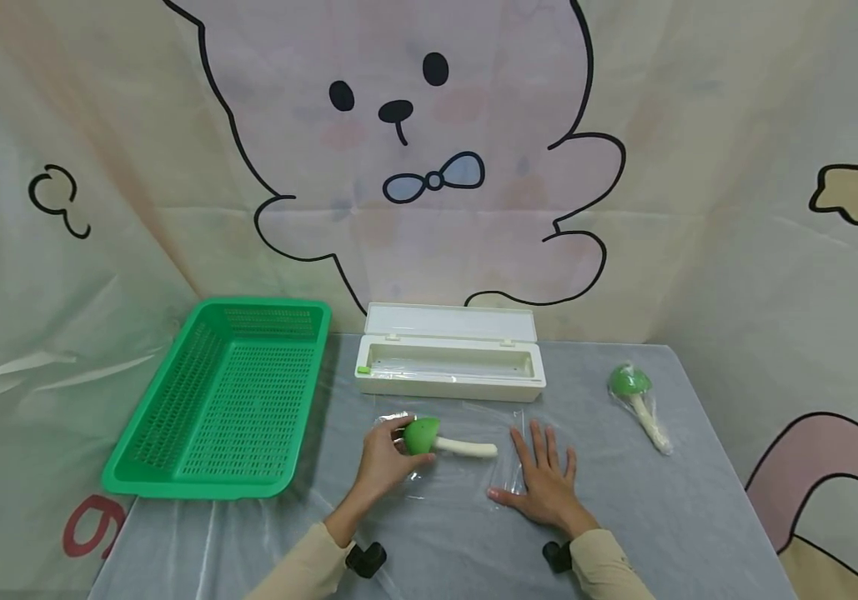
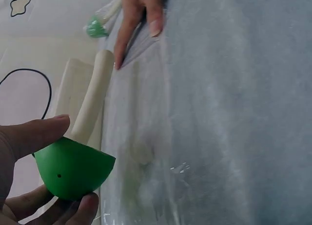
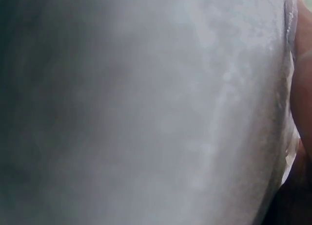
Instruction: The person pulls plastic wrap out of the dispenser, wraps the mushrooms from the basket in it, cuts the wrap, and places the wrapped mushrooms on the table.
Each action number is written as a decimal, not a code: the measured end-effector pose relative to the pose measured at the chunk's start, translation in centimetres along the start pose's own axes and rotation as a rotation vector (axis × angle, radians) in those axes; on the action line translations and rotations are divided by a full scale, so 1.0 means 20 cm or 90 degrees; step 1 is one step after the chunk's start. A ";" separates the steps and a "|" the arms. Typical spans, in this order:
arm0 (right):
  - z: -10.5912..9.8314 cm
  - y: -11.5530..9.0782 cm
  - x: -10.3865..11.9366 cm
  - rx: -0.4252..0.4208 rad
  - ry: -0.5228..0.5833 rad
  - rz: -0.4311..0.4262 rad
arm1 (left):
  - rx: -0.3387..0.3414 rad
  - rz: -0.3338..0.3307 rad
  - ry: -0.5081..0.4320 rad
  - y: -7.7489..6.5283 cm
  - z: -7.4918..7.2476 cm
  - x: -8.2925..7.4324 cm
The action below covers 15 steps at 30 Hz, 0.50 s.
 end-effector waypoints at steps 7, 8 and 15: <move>-0.05 -0.02 0.03 0.017 0.002 0.010 | -0.006 -0.010 0.072 -0.04 0.03 0.02; -0.06 -0.02 0.04 0.019 0.002 0.013 | -0.009 -0.014 0.085 -0.04 0.03 0.02; -0.08 -0.03 0.06 0.041 -0.015 0.023 | -0.029 -0.025 0.154 -0.06 0.04 0.02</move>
Point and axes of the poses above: each hand's wrist, its own y-axis towards the middle knuckle, its own z-axis out of the palm, x = y × z, the point moved 9 cm from there along y, towards the middle knuckle, and after that the axes turned 8 degrees about -y, right-handed, at the moved point
